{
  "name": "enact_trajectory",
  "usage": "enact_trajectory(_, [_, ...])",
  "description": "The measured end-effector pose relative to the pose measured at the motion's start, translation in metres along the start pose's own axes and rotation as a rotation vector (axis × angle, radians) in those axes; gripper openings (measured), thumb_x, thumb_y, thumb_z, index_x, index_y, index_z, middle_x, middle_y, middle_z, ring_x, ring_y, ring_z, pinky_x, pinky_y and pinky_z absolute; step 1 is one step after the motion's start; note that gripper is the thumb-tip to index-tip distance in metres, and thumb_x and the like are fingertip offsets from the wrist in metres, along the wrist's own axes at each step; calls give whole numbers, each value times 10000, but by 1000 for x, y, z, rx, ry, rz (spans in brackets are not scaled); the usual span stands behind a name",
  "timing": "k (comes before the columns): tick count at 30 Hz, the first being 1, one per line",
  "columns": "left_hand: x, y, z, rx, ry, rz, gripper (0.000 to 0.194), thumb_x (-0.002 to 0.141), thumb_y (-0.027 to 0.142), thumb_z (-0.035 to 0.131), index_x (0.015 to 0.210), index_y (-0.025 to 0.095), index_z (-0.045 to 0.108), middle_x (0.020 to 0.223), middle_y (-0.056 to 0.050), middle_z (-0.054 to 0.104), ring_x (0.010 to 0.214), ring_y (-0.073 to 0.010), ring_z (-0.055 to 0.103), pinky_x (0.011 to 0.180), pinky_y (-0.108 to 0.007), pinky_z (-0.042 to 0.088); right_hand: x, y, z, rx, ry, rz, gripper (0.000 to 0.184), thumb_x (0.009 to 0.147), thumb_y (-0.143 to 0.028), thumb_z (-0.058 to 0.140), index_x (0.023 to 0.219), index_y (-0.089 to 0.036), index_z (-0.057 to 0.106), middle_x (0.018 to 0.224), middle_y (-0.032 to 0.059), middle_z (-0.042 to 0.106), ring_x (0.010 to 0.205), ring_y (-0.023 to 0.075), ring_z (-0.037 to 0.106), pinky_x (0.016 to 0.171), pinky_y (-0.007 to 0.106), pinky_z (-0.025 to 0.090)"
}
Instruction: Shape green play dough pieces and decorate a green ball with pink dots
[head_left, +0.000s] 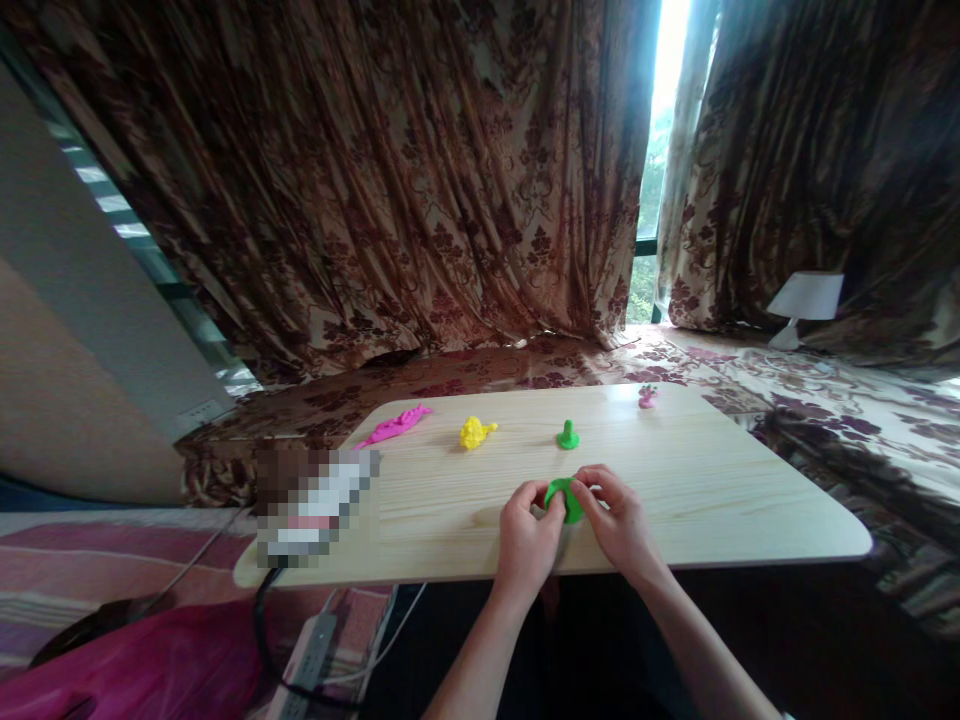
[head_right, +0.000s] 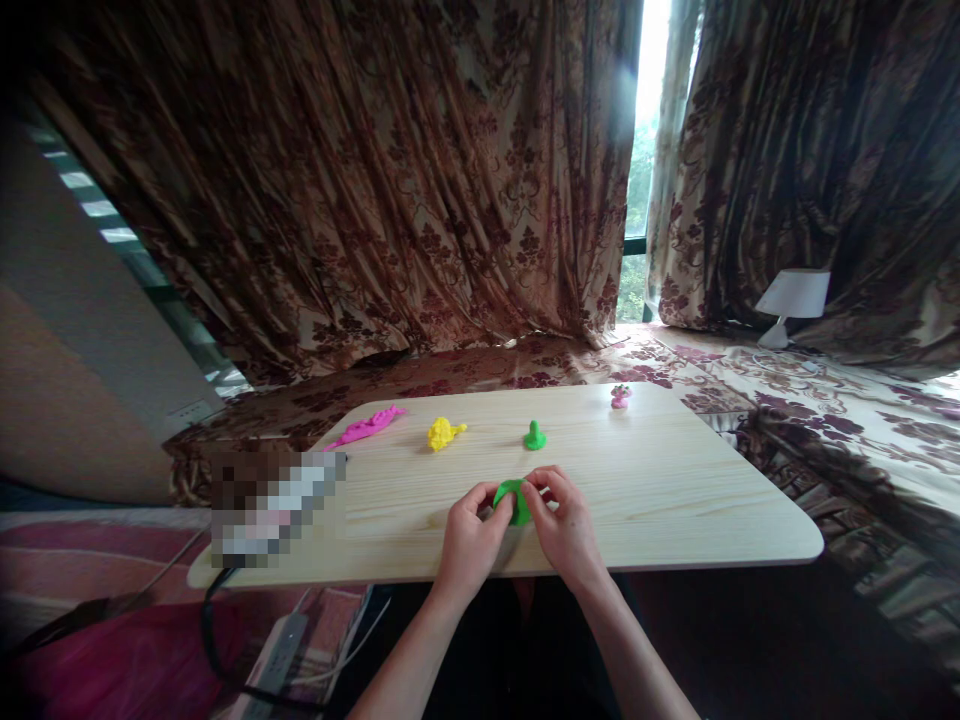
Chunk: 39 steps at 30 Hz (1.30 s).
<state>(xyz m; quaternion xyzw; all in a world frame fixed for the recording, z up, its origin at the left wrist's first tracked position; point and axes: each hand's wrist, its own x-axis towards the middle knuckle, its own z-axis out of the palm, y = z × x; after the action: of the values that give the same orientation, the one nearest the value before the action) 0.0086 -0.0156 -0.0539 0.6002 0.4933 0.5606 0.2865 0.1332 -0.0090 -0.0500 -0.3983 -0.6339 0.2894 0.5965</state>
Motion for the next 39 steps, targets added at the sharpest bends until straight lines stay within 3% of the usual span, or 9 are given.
enact_trajectory(4, [0,0,0,18,5,5,160,774,291,522,796,167,620,738,-26,635,716,-158,563,674,-258,427,0,1,-1,6,6,3,160,857,-297,489,831,-180,595,870,41,565,814,171,559,662,260,464])
enact_trajectory(11, [0,2,-1,22,-14,20,189,790,297,508,882,174,618,795,-32,635,744,-155,564,697,-253,428,1,3,1,-8,-11,-9,143,842,-282,511,759,-178,565,801,25,530,747,159,536,639,261,455])
enact_trajectory(17, [0,4,-2,44,-33,39,172,798,281,493,792,171,625,760,-27,614,739,-155,544,703,-254,415,1,1,0,-6,-47,-10,132,847,-278,504,786,-181,570,844,30,537,777,160,541,651,259,459])
enact_trajectory(32, [-1,2,-2,42,-67,46,157,797,260,488,778,169,614,745,-22,612,730,-152,539,687,-249,408,-1,6,2,-8,-85,21,149,854,-293,493,766,-182,539,835,19,513,705,134,532,603,234,466])
enact_trajectory(35, [-1,2,-2,35,-66,44,156,800,255,481,793,169,611,762,-26,616,743,-155,543,688,-250,411,0,6,3,-1,-92,32,130,857,-300,489,851,-188,555,872,22,527,682,128,547,591,237,474])
enact_trajectory(39, [-1,3,-2,27,-74,44,131,782,244,506,769,170,614,746,-20,614,739,-156,545,696,-250,414,1,4,3,-1,-103,34,128,846,-293,507,826,-189,579,859,24,550,749,151,569,650,253,484])
